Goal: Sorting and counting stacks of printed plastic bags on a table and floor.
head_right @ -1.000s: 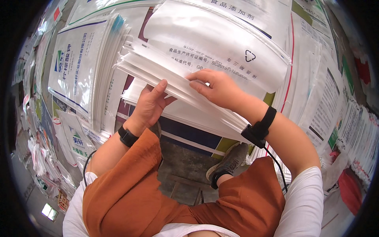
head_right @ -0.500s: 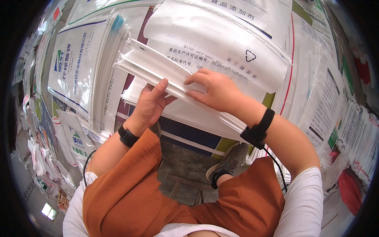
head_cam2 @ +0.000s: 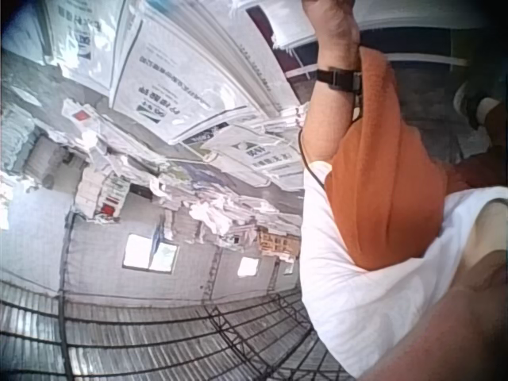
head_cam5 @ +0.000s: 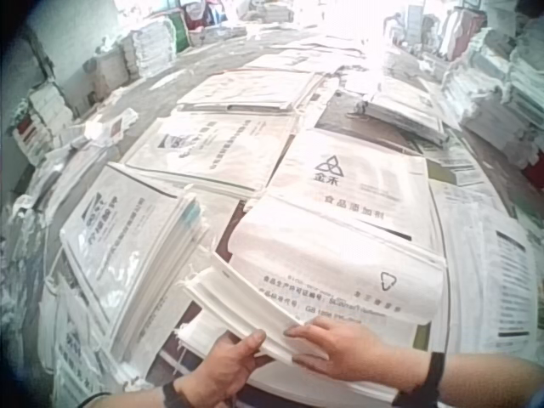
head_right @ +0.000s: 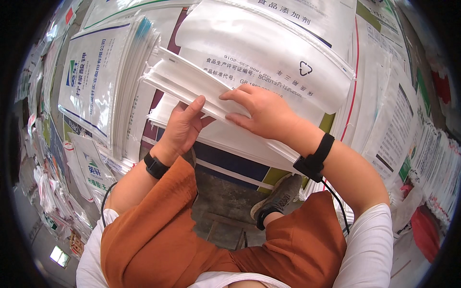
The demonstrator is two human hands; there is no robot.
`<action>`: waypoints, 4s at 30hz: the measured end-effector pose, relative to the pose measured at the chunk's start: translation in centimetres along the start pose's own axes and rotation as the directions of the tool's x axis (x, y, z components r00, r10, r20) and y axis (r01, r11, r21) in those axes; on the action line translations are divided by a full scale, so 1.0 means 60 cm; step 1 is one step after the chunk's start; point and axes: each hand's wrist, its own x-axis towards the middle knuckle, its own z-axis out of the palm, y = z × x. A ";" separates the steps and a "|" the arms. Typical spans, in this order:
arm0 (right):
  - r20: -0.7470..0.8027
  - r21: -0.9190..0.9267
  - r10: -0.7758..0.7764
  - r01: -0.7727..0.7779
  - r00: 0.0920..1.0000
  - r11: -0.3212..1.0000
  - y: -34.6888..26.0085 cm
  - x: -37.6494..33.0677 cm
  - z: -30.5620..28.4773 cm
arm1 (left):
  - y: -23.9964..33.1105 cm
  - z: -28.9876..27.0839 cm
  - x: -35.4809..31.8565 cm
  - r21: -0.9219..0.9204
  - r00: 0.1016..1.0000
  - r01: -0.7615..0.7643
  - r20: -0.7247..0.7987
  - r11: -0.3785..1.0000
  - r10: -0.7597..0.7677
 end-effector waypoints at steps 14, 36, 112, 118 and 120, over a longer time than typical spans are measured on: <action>0.078 -0.100 0.261 -0.253 0.962 0.962 0.059 0.045 -0.036 | -0.002 -0.017 -0.004 0.046 0.973 0.205 0.095 0.978 -0.209; 0.028 0.274 0.284 -0.281 0.958 0.920 0.012 0.004 0.011 | -0.013 0.002 0.000 -0.011 0.993 0.088 0.081 0.996 -0.087; 0.083 -0.585 0.123 -0.051 0.989 0.810 0.066 -0.018 0.002 | -0.022 -0.126 -0.074 0.100 0.699 0.713 -0.189 0.694 -0.690; 0.210 0.006 -0.049 0.048 0.977 0.999 0.008 -0.037 0.060 | 0.016 -0.106 -0.065 0.356 0.809 0.562 -0.051 0.747 -0.585; 0.246 0.008 -0.024 0.023 0.969 1.000 -0.007 -0.038 0.061 | 0.012 -0.098 -0.054 0.359 0.826 0.545 -0.074 0.758 -0.559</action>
